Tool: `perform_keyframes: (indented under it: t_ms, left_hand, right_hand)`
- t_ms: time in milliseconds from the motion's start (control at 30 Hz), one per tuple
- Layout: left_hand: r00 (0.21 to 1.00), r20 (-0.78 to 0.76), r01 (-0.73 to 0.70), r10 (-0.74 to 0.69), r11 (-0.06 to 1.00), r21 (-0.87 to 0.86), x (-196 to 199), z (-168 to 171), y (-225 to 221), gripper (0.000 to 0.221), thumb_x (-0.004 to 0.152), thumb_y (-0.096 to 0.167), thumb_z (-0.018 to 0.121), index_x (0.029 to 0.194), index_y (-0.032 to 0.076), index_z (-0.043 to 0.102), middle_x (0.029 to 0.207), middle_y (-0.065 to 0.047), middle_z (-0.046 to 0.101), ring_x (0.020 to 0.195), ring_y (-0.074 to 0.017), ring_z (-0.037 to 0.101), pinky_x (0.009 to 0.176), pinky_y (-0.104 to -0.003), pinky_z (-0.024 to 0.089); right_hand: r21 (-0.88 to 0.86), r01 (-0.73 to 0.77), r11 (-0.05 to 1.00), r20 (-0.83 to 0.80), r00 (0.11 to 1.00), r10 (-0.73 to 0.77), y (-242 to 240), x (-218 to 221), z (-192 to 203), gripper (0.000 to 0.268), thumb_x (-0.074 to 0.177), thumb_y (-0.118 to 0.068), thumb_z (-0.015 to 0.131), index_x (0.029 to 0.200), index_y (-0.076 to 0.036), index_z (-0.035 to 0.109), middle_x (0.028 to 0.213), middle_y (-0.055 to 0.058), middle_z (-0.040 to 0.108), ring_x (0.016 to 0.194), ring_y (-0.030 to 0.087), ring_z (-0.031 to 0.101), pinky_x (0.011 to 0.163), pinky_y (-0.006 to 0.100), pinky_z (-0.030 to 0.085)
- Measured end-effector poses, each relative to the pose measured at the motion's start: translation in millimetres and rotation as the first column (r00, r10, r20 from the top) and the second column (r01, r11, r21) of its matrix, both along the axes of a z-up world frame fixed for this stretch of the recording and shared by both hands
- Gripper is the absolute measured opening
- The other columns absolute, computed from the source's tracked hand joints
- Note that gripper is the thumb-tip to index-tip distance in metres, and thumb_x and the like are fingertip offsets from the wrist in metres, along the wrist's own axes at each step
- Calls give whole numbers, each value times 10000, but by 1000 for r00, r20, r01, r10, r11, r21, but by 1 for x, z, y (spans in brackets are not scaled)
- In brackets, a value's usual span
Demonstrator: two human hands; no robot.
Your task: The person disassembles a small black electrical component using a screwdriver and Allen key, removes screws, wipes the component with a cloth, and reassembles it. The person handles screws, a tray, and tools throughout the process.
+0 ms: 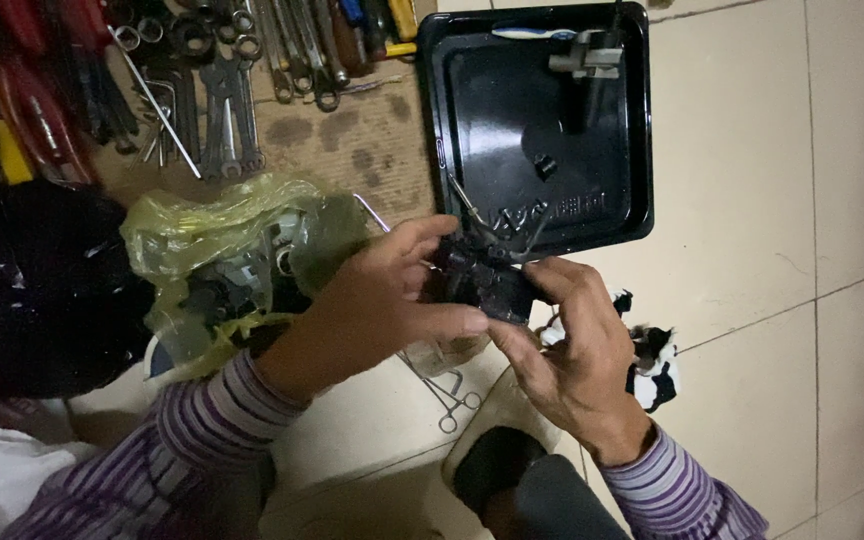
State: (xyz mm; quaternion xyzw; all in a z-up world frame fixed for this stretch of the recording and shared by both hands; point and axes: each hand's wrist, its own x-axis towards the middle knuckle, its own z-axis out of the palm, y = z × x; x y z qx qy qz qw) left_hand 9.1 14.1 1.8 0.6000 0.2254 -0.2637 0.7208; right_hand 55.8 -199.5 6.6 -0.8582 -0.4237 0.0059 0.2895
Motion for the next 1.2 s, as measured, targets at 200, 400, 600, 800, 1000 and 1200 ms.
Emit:
perform_keyframes:
  t_ms: [200, 400, 600, 800, 1000, 1200]
  left_hand:
    - [987, -37, -159, 155, 954, -252, -3, -2, -2, 714, 667, 223, 780, 1353, 108, 620, 1223, -86, 772, 1046, -216, 760, 908, -333, 638]
    - [972, -91, -234, 217, 930, -285, -11, -12, -19, 818, 803, 258, 631, 1571, 152, 371, 1459, -109, 584, 1213, -205, 637, 951, -317, 526]
    - [943, 47, -268, 328, 839, -473, -14, -23, -1, 573, 871, 292, 584, 1350, -17, 531, 1285, -180, 616, 1192, -296, 606, 1033, -434, 526]
    - [770, -372, -637, 519, 664, -392, -5, -7, 13, 570, 898, 290, 468, 1386, -5, 492, 1233, -196, 549, 990, -307, 518, 842, -447, 465]
    - [902, -227, -431, 367, 801, -416, -17, -30, 8, 639, 809, 332, 535, 1340, -21, 574, 1257, -203, 677, 891, -322, 568, 768, -428, 473]
    - [902, -295, -413, 314, 826, -384, -14, -30, 0, 643, 771, 370, 568, 1254, -50, 624, 1107, -225, 702, 775, -305, 594, 708, -401, 456]
  right_hand:
    - [0, 127, 992, -99, 987, -127, 6, -8, -1, 514, 885, -359, 743, 1156, 48, 585, 1047, 167, 632, 937, 278, 662, 818, 358, 545]
    - [36, 153, 988, -268, 954, -137, 13, -22, -6, 460, 912, -345, 710, 1124, 32, 554, 963, 110, 585, 783, 186, 580, 637, 281, 510]
    - [140, 4, 990, -238, 971, 30, 17, -26, -10, 506, 926, -344, 735, 1244, -14, 521, 1130, 137, 630, 937, 248, 618, 791, 359, 543]
    - [145, 205, 968, -130, 974, -186, -10, 5, -28, 100, 955, -50, 562, 1029, 18, 570, 932, 158, 649, 804, 236, 648, 702, 324, 567]
    - [-221, 588, 778, -290, 722, -628, -61, 72, -119, 249, 923, -289, 693, 1072, -97, 743, 994, 85, 733, 904, 227, 695, 804, 370, 522]
    - [-358, 546, 758, -200, 748, -633, -49, 123, -160, 361, 901, -379, 674, 1108, -85, 706, 1017, 142, 658, 958, 329, 635, 834, 452, 466]
